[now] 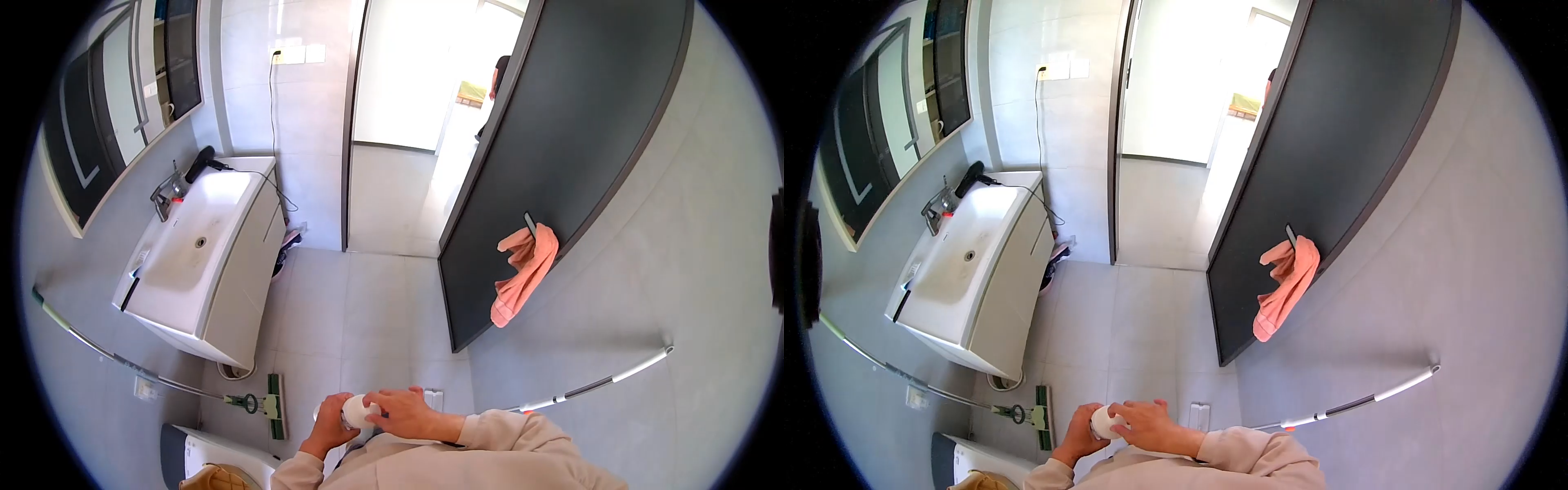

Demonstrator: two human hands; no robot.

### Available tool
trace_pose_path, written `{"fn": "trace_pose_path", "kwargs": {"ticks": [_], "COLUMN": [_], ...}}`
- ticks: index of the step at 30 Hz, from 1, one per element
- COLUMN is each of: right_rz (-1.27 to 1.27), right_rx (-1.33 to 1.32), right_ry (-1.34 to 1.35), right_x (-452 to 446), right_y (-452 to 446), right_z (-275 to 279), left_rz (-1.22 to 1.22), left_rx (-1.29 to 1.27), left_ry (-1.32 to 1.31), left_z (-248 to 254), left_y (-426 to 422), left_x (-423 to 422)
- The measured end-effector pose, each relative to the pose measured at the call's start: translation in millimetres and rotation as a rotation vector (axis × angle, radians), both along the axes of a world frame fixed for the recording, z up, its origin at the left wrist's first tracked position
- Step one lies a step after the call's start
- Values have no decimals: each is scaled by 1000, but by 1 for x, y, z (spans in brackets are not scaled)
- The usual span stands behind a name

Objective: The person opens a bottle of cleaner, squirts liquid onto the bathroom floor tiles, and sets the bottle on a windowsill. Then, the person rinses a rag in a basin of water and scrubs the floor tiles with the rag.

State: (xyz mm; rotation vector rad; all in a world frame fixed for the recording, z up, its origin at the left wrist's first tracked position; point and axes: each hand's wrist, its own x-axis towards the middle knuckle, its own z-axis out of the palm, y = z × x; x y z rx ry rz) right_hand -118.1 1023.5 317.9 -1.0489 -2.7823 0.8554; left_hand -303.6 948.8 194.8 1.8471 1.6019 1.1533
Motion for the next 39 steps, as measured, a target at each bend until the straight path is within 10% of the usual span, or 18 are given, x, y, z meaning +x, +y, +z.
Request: {"fn": "trace_pose_path", "kwargs": {"ticks": [13, 15, 29, 39], "right_rz": [-240, -451, -328, -310], "right_rx": [-305, -489, 64, 90], "right_ry": [-112, 221, 560, 484], "right_x": [-6, -11, -48, -41], "right_y": [30, 34, 17, 3], "right_z": [-10, -31, -23, -35], "left_rz": [-9, 124, 188, 431], "left_rx": [60, 111, 61, 301], "left_ry": [-2, 18, -281, 203], "left_z": [-24, -28, -20, -13], "left_y": [30, 38, 32, 13], "left_x": [0, -10, -25, -16]}}
